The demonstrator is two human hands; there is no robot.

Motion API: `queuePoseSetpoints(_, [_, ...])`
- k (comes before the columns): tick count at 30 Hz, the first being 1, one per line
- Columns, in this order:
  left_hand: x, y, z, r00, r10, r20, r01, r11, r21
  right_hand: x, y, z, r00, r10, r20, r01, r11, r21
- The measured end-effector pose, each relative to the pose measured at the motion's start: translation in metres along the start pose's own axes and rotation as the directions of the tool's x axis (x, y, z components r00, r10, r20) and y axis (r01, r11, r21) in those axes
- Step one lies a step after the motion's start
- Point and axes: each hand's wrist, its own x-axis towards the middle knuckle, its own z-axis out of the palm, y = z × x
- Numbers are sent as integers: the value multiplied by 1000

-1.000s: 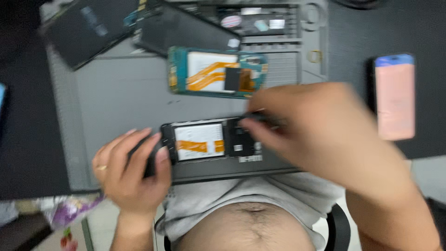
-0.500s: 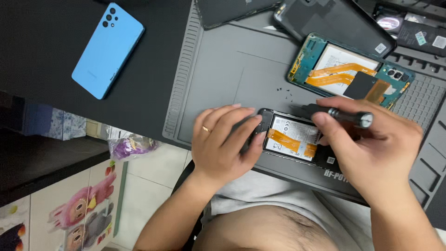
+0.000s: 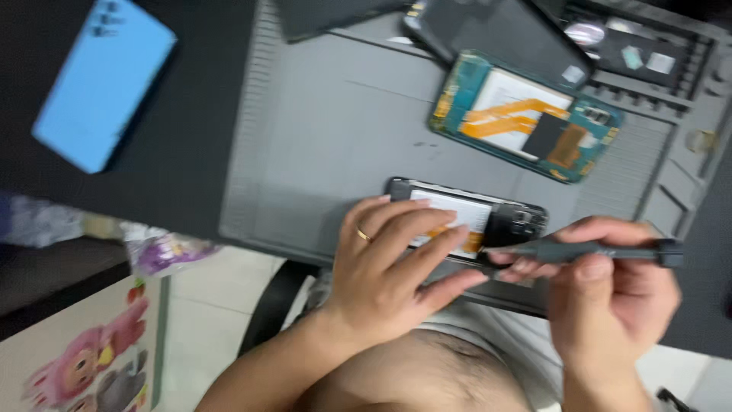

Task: The person uses a screwdriver to remove screws from the back of a disassembled smartphone. They then use a prying tool to lift and disconnect internal components, including the battery and ribbon cables, while working on a gray mat.

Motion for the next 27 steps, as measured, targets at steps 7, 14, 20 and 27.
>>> queuePoseSetpoints(7, [13,15,25,993,110,34,-105,988,-113,-18,22,-29,995,18,-100,-4,990,139])
queuePoseSetpoints(14, [3,12,34,985,169,23,-167,983,-76,-16,13,-27,999,-34,13,35,996,-87])
queuePoseSetpoints(20, [4,13,35,987,161,-16,-162,984,-74,-18,15,-26,999,-45,25,46,999,-22])
queuePoseSetpoints(27, [6,14,29,982,184,30,-183,982,-42,-22,17,-27,997,-68,46,71,995,-68])
